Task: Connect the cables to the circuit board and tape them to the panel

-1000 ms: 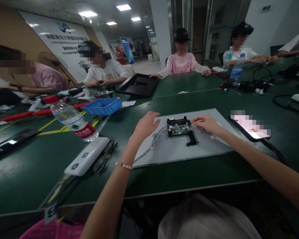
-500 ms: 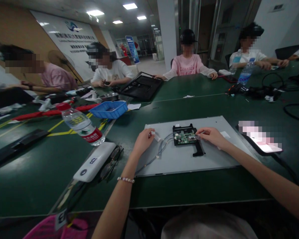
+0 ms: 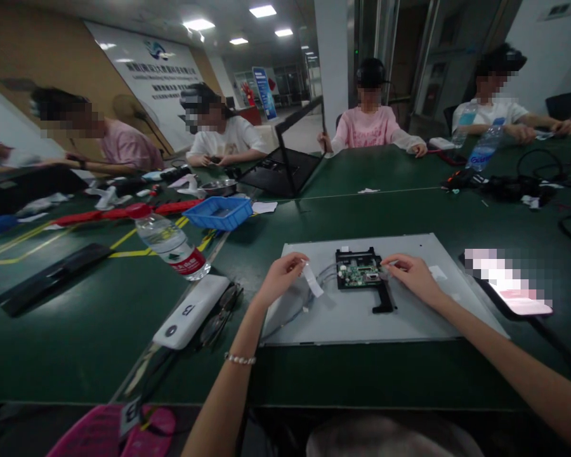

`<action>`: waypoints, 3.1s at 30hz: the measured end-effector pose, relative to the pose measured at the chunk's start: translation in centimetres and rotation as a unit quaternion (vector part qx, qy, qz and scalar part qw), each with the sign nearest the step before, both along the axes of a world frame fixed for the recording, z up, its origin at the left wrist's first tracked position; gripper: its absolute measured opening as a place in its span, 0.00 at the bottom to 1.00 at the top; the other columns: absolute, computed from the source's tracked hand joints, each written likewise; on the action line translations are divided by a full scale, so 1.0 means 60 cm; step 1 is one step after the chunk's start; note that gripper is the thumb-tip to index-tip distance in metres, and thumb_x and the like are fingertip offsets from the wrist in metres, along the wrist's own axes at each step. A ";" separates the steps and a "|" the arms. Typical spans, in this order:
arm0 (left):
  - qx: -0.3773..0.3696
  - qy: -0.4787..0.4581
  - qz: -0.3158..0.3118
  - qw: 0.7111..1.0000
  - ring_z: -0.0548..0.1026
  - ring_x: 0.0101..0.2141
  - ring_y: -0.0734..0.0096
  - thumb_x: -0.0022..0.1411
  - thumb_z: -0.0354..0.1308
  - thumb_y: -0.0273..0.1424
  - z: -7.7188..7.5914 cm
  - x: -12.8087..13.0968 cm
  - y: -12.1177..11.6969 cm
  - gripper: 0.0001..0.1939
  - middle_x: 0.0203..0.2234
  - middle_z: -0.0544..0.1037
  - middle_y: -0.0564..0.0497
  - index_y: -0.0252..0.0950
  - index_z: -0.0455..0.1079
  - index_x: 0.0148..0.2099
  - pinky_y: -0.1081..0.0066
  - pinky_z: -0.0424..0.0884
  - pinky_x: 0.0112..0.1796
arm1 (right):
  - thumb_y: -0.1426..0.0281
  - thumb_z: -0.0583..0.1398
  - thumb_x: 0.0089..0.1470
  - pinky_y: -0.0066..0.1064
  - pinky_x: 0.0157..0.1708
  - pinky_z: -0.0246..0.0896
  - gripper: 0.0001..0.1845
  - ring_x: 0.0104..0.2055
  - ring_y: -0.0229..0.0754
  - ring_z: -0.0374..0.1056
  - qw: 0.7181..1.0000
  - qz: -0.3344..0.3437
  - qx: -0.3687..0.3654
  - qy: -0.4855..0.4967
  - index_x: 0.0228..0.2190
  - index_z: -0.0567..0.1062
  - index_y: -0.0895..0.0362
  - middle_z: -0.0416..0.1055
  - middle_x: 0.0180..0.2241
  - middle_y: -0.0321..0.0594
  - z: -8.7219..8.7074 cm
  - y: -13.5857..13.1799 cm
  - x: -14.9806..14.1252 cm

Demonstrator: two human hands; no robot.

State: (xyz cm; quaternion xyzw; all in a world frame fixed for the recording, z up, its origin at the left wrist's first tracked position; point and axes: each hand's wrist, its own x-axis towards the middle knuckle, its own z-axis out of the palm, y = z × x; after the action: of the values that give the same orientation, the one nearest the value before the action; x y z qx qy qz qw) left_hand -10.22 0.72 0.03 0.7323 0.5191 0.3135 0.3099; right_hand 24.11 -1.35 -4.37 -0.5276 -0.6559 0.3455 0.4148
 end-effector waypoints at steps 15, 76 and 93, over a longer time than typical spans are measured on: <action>0.156 0.214 0.073 0.961 0.73 0.42 0.65 0.63 0.50 0.31 -0.001 0.035 -0.088 0.14 0.44 0.71 0.46 0.36 0.66 0.51 0.66 0.67 0.45 | 0.66 0.54 0.59 0.46 0.59 0.54 0.25 0.60 0.50 0.57 0.896 0.292 0.251 -0.221 0.57 0.64 0.55 0.61 0.58 0.48 0.071 -0.091 -0.137; 0.158 0.281 0.139 0.936 0.64 0.55 0.55 0.62 0.53 0.35 -0.054 0.093 -0.153 0.27 0.53 0.67 0.40 0.36 0.55 0.61 0.57 0.60 0.53 | 0.62 0.59 0.52 0.37 0.44 0.63 0.15 0.41 0.46 0.71 0.975 0.103 -0.062 -0.190 0.38 0.79 0.57 0.76 0.40 0.44 0.016 0.043 0.088; 0.187 0.214 0.067 0.956 0.72 0.45 0.65 0.59 0.50 0.24 -0.029 0.102 -0.139 0.13 0.43 0.75 0.48 0.36 0.72 0.43 0.66 0.65 0.51 | 0.66 0.61 0.48 0.35 0.44 0.63 0.10 0.38 0.42 0.71 0.975 0.174 -0.047 -0.130 0.32 0.77 0.58 0.76 0.34 0.40 0.025 0.030 0.052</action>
State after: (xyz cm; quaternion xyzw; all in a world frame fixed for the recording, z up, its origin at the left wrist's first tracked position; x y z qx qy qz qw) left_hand -4.11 -7.65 -1.69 0.7909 0.5529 0.2608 0.0270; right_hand 27.23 0.42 -2.85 -0.4647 -0.7689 0.3711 0.2346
